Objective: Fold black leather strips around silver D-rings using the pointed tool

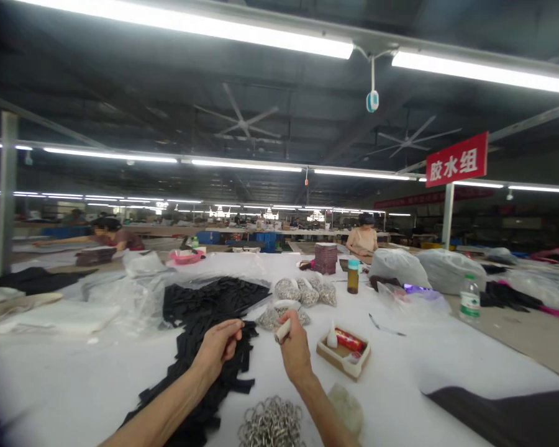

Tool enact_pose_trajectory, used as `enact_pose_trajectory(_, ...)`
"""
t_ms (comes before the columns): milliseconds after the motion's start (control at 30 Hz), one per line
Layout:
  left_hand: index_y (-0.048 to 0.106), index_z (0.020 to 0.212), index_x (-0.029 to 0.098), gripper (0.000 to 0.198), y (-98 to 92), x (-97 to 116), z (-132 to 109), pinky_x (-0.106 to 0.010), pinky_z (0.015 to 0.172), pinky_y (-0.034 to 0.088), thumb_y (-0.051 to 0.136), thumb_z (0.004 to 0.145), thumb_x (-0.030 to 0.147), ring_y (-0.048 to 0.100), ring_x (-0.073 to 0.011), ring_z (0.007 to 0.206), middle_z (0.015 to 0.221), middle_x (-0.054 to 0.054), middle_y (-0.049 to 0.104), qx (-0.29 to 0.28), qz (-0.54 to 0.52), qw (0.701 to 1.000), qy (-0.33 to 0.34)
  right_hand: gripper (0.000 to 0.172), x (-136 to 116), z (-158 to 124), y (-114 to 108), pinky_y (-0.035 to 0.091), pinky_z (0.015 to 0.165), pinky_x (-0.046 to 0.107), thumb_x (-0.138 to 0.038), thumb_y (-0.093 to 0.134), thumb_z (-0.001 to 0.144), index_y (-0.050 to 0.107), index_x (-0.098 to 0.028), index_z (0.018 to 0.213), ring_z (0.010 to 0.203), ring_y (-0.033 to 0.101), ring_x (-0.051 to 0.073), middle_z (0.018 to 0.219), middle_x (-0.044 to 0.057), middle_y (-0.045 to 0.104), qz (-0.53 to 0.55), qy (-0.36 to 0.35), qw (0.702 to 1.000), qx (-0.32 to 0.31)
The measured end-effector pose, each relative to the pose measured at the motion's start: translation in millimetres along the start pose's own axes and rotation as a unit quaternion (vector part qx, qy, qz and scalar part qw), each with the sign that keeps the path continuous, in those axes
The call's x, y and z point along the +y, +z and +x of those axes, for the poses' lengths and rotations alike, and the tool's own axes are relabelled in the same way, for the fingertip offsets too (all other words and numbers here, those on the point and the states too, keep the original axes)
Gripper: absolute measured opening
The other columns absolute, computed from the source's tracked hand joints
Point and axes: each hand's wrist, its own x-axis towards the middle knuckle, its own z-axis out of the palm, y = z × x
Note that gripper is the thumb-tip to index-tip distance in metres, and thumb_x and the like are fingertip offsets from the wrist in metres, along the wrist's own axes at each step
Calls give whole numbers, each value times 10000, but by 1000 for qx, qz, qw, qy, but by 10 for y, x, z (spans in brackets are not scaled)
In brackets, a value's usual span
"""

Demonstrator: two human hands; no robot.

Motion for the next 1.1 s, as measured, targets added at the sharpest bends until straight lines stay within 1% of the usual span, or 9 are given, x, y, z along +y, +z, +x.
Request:
enact_pose_trajectory(167,606,635,119,254,-38,99,-22,-168,311,141,680,490,313,291,-29,304,456,37,514,-5,18,1000,-5,219,-8,-29,-110,417,450,222,-326,523,690,446,-219,866,540,575,136,771,-17,580,10,54,998,-27)
enact_pose_trajectory(367,599,642,115,274,-40,103,-13,-182,311,145,670,503,341,291,-37,303,465,33,508,-18,40,999,6,217,-40,-63,-129,386,392,195,-319,537,690,424,-219,846,468,554,91,915,3,589,11,58,998,-19)
enact_pose_trajectory(567,577,688,121,292,-105,-53,-20,-194,320,178,599,566,386,289,-44,320,504,31,496,-24,102,994,24,211,-53,-171,-114,421,431,214,-319,542,711,416,-209,841,473,544,85,928,18,593,12,61,998,-28)
enact_pose_trajectory(667,573,747,125,286,-206,-173,-42,-199,334,216,529,651,391,318,-53,341,552,23,508,-31,172,984,25,189,-80,-305,-136,432,467,218,-304,546,729,416,-209,829,485,545,83,902,8,602,19,78,996,-40)
enact_pose_trajectory(733,584,799,128,268,-300,-257,-52,-206,355,268,493,701,361,364,-69,363,573,15,530,-45,239,970,28,169,-105,-424,-158,427,486,218,-291,555,749,424,-210,819,489,542,86,840,-9,609,12,81,995,-50)
enact_pose_trajectory(833,617,868,138,221,-440,-360,-64,-232,457,396,495,727,258,484,-111,452,605,-4,587,-84,364,927,47,148,-146,-632,-203,415,507,218,-276,574,782,441,-214,806,486,521,95,686,-46,587,-31,89,993,-64)
enact_pose_trajectory(900,646,852,158,190,-493,-406,-71,-263,611,462,500,734,182,576,-148,599,689,-28,644,-126,450,881,73,141,-171,-772,-238,409,517,220,-281,577,805,451,-218,805,487,509,102,614,-60,565,-54,105,990,-74)
enact_pose_trajectory(1000,675,796,184,205,-463,-464,-57,-306,819,445,496,749,94,608,-198,871,892,-55,689,-213,559,792,118,138,-210,-956,-289,395,508,217,-305,574,828,467,-218,815,489,495,109,561,-64,547,-60,125,987,-82)
enact_pose_trajectory(1100,676,792,161,267,-338,-560,2,-344,834,442,473,726,1,586,-243,965,919,-99,685,-284,642,697,145,141,-252,-1097,-332,386,488,211,-315,571,835,476,-217,803,489,482,110,551,-58,540,-55,143,986,-67)
